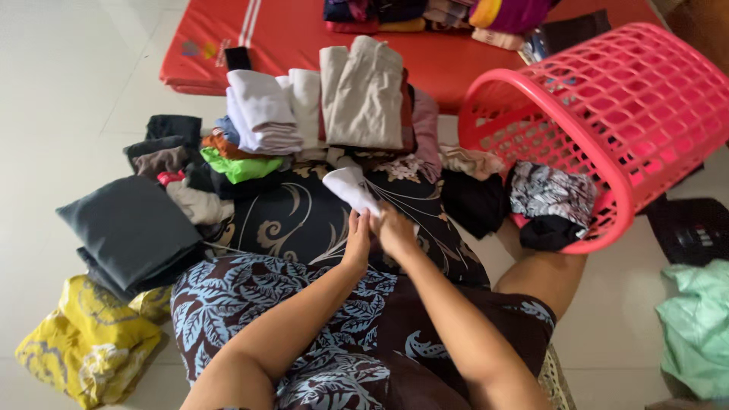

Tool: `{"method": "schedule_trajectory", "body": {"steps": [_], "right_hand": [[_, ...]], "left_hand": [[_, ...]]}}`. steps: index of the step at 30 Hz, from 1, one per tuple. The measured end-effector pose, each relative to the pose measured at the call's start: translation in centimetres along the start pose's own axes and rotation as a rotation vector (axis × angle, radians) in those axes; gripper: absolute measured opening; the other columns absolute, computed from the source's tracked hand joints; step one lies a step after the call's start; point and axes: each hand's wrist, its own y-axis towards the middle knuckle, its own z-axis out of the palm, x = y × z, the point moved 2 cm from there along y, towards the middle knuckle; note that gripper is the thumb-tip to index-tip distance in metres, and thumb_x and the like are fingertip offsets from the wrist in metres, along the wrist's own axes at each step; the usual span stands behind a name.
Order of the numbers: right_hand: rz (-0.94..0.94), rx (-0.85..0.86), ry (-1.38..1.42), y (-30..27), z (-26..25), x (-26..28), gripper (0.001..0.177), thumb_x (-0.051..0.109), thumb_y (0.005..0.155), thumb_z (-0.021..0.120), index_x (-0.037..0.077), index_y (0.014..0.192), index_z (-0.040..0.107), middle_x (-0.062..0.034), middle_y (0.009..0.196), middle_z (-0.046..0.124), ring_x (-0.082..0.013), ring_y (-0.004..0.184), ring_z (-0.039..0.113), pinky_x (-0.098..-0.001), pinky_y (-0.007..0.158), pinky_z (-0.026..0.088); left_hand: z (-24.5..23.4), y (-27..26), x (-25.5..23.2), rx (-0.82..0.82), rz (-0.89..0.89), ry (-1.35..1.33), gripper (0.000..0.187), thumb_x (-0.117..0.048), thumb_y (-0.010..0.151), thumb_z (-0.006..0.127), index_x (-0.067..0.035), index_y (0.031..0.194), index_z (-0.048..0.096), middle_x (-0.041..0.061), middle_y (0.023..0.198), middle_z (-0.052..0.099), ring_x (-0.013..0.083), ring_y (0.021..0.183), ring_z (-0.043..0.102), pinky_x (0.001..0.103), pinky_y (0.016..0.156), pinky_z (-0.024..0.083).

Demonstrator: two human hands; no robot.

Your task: The person folds multiple garments one by one, including a red shirt, white shorts, beige shorts, white underwear, and black shorts. Each item is smoothed, folded into a compact rectangle, and placed on a growing stack.

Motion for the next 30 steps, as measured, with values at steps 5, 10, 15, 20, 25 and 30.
{"method": "schedule_trajectory", "body": {"steps": [5,10,15,20,25,30], "right_hand": [[-0.47,-0.183,0.004,-2.8,2.0,2.7,0.055,0.034,0.102,0.052,0.006,0.149,0.046,-0.0216,0.157,0.043,-0.0394,0.143,0.04,-0.0585,0.105,0.033],[-0.491,-0.141,0.474,0.0,-0.6,2.4,0.063,0.032,0.103,0.051,0.017,0.161,0.031,-0.0161,0.164,0.035,-0.034,0.149,0.038,-0.0484,0.121,0.032],[-0.525,0.12,0.928,3.3,-3.2,6.4,0.077,0.027,0.101,0.06,0.016,0.163,0.016,-0.0174,0.164,0.034,-0.0324,0.151,0.032,-0.0434,0.12,0.03],[-0.727,-0.222,0.624,11.0,-4.6,11.5,0.06,0.024,0.109,0.059,0.01,0.163,0.036,-0.0146,0.167,0.041,-0.0324,0.155,0.037,-0.0415,0.125,0.03],[-0.629,-0.395,0.518,22.6,-1.3,15.2,0.052,0.018,0.101,0.06,0.007,0.151,0.048,-0.019,0.153,0.051,-0.0345,0.143,0.05,-0.0389,0.118,0.042],[-0.616,-0.337,0.22,25.8,5.2,14.3,0.053,0.013,0.095,0.069,0.008,0.145,0.054,-0.0267,0.151,0.045,-0.0436,0.136,0.046,-0.046,0.113,0.039]], "left_hand": [[-1.6,-1.6,-4.6,-0.052,0.14,-0.051,0.064,-0.02,0.092,0.063,-0.003,0.148,0.036,0.018,0.133,0.059,0.0287,0.117,0.062,0.043,0.097,0.052],[-4.0,-1.4,-10.8,-0.022,0.049,0.031,0.068,-0.012,0.089,0.054,-0.011,0.153,0.031,0.013,0.131,0.059,0.0266,0.115,0.063,0.038,0.097,0.053],[-5.0,2.8,-17.6,0.048,0.454,0.199,0.066,-0.011,0.092,0.062,-0.001,0.153,0.037,0.021,0.136,0.061,0.0285,0.124,0.06,0.04,0.105,0.05],[-5.3,9.5,-25.4,-0.064,0.864,0.484,0.086,-0.011,0.095,0.071,-0.002,0.161,0.016,0.027,0.155,0.043,0.0331,0.144,0.046,0.042,0.118,0.038],[-6.6,14.9,-29.0,-0.333,0.964,1.096,0.082,-0.021,0.089,0.069,-0.009,0.159,0.027,0.025,0.162,0.027,0.0445,0.15,0.028,0.051,0.119,0.032],[-9.6,17.7,-25.9,-0.281,0.754,1.501,0.054,-0.037,0.099,0.058,-0.016,0.149,0.054,0.014,0.166,0.028,0.0454,0.149,0.031,0.059,0.106,0.044]]}}
